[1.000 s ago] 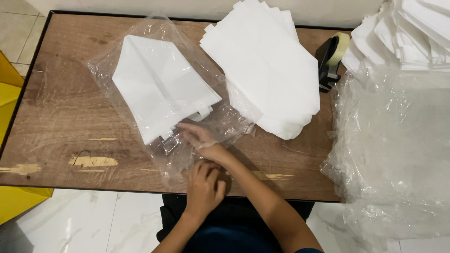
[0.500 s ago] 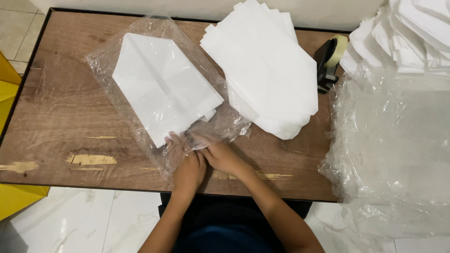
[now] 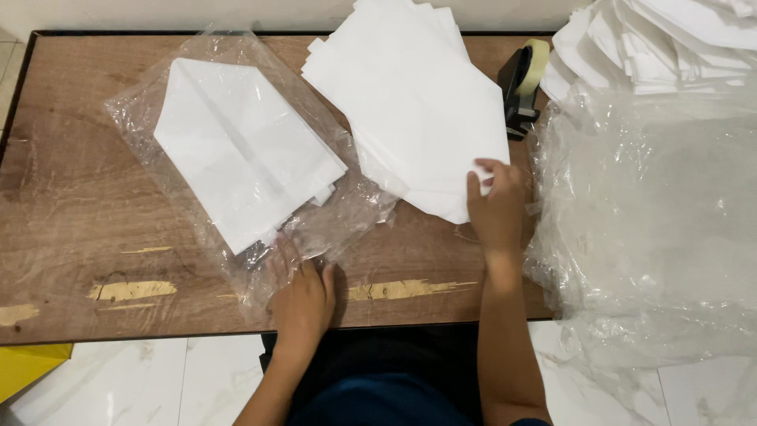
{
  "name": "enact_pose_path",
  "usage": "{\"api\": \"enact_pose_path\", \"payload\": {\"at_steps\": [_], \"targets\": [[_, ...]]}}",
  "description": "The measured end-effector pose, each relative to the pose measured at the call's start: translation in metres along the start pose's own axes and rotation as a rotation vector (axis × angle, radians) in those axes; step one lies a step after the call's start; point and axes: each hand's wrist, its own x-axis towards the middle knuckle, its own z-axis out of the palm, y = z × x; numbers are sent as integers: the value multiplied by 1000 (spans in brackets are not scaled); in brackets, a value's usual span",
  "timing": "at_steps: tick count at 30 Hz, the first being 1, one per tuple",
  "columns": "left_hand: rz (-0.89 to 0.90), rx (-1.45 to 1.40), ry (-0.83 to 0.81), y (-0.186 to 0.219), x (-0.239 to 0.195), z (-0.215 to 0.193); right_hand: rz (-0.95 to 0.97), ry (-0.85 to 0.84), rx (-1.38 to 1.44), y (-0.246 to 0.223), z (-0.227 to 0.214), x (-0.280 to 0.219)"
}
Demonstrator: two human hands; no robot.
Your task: The person repeatedly takes stacks of white paper from a pile on a wooden table and places them into clear plastic bags. They fold the paper to fit and seal the bags by hand, stacking the finished packages on the table.
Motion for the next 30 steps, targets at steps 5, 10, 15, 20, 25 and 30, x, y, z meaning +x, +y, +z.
{"api": "enact_pose_path", "payload": {"at_steps": [5,10,15,20,25,30], "targets": [[334,-224,-260,29,-27,-42,-17,84,-154,72,32,44],[579,-537,-387,43,-25,-62,5,134,-96,66,31,41],[830,-507,13,60,4,-91,246,7,796,17,2,32],[885,-420,166,83,46,-108,-16,114,855,14,-13,35],[856,-428,345,128,76,-114,-113,130,990,-30,-39,10],[783,-325,691,163,119,-91,-181,133,1267,-60,-35,-16]]}}
